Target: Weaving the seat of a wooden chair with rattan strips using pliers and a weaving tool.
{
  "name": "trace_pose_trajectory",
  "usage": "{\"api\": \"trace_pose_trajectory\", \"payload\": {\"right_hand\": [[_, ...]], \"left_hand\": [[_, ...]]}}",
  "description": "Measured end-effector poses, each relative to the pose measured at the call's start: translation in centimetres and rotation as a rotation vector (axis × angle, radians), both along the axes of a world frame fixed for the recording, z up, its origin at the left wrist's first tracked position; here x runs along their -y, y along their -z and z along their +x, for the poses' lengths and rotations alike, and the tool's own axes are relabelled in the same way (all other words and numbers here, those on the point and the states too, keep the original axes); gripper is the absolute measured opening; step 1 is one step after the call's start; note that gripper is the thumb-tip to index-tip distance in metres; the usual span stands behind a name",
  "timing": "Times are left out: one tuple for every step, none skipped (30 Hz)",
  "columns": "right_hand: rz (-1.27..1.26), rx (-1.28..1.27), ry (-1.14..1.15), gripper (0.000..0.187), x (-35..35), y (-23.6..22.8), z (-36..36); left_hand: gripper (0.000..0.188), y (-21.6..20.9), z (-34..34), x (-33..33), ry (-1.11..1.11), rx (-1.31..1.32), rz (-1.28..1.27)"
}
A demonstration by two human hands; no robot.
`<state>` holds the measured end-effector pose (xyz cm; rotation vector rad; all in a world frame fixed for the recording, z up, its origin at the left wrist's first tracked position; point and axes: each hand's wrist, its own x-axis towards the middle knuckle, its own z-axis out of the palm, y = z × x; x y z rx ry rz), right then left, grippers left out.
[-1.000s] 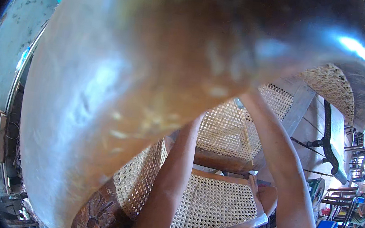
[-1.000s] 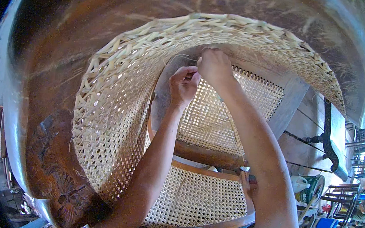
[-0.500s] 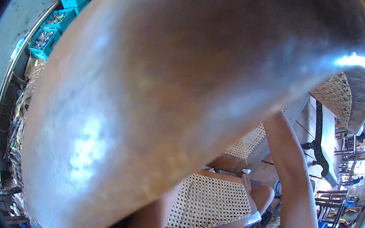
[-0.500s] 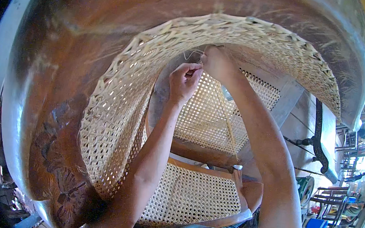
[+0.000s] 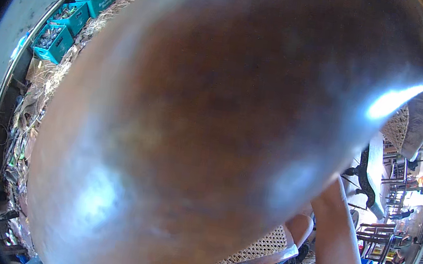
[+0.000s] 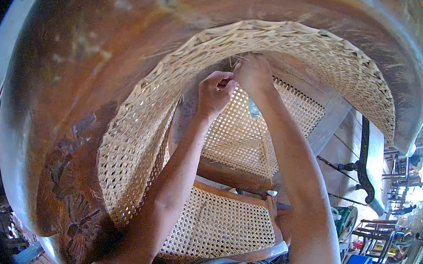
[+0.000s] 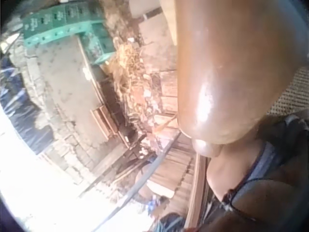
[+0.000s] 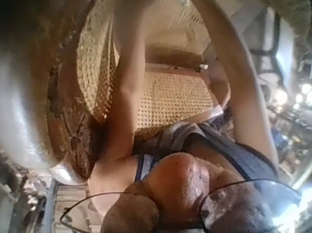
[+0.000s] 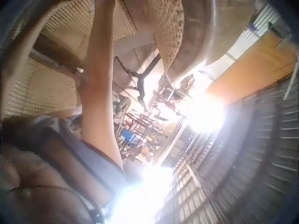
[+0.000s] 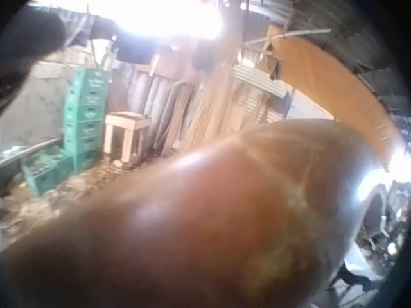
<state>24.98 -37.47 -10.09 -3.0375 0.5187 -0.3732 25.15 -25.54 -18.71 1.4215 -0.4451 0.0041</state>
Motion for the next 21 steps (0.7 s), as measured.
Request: {"api": "trace_pose_trajectory", "payload": {"right_hand": [[-0.039,-0.012,-0.07,0.023,-0.4,0.6,0.2],[-0.074,-0.023,-0.142,0.024,-0.9,1.3,0.5],[-0.055,-0.027,-0.155,0.024,-1.7,2.1,1.0],[-0.121,-0.065,-0.083,0.024,1.2,0.1,0.2],[-0.126,-0.106,-0.05,0.025,2.3,-0.1,0.3],[-0.123,-0.107,-0.049,0.025,2.5,-1.6,1.2],[0.188,-0.337,-0.042,0.024,2.2,-4.5,2.5],[0.506,-0.562,-0.033,0.024,1.8,-5.9,3.0],[0.514,-0.557,-0.032,0.024,1.8,-5.4,2.7],[0.44,-0.467,-0.043,0.024,1.9,-4.3,2.3],[0.365,-0.376,-0.051,0.024,2.0,-3.1,1.8],[0.276,-0.281,-0.056,0.024,2.4,-2.4,1.5],[0.187,-0.187,-0.06,0.024,2.9,-1.8,1.2],[0.108,-0.104,-0.074,0.024,2.6,-1.3,1.2],[0.121,-0.109,-0.084,0.024,0.9,-2.4,1.4],[0.257,-0.287,-0.036,0.024,-0.6,-3.9,1.7],[0.388,-0.466,0.015,0.025,-1.9,-5.0,1.8],[0.374,-0.454,0.04,0.025,-0.4,-4.7,1.3],[0.19,-0.26,-0.049,0.026,1.8,-3.1,1.0],[0.058,-0.076,-0.185,0.027,1.9,0.6,2.3],[0.024,-0.069,-0.145,0.027,4.8,1.1,2.1]], "left_hand": [[0.011,0.6,0.2,-0.5,-0.011,-0.005,0.014],[0.011,1.5,0.5,-1.0,-0.058,0.007,-0.018],[0.011,2.0,0.6,-1.8,-0.106,0.019,-0.046],[0.011,0.2,0.0,1.3,-0.052,0.024,-0.117],[0.011,-0.1,-0.2,2.1,-0.029,0.021,-0.128],[0.01,0.0,-0.2,2.0,-0.021,0.017,-0.125],[0.01,-0.1,0.0,1.8,-0.023,0.018,-0.121],[0.011,-0.1,0.3,1.4,-0.028,0.028,-0.13],[0.011,-0.1,0.5,1.1,-0.031,0.04,-0.141],[0.011,0.1,0.4,0.7,-0.024,0.044,-0.135],[0.011,0.2,0.1,0.3,-0.014,0.044,-0.112],[0.012,-0.1,0.0,0.4,-0.001,0.05,-0.101],[0.013,-0.4,-0.2,0.6,-0.007,0.062,-0.134],[0.013,-0.2,0.0,0.4,-0.008,0.062,-0.13],[0.013,0.3,0.2,-0.3,-0.001,0.065,-0.172],[0.014,0.9,0.4,-1.1,0.004,0.068,-0.211],[0.014,1.1,0.5,-1.7,-0.005,0.063,-0.198],[0.014,0.3,0.3,-0.4,-0.006,0.071,-0.188],[0.014,-0.5,0.0,0.6,-0.009,0.078,-0.177],[0.014,0.5,0.4,-0.9,-0.033,0.076,-0.137],[0.013,-0.7,-0.1,0.9,-0.012,0.095,-0.176]]}}
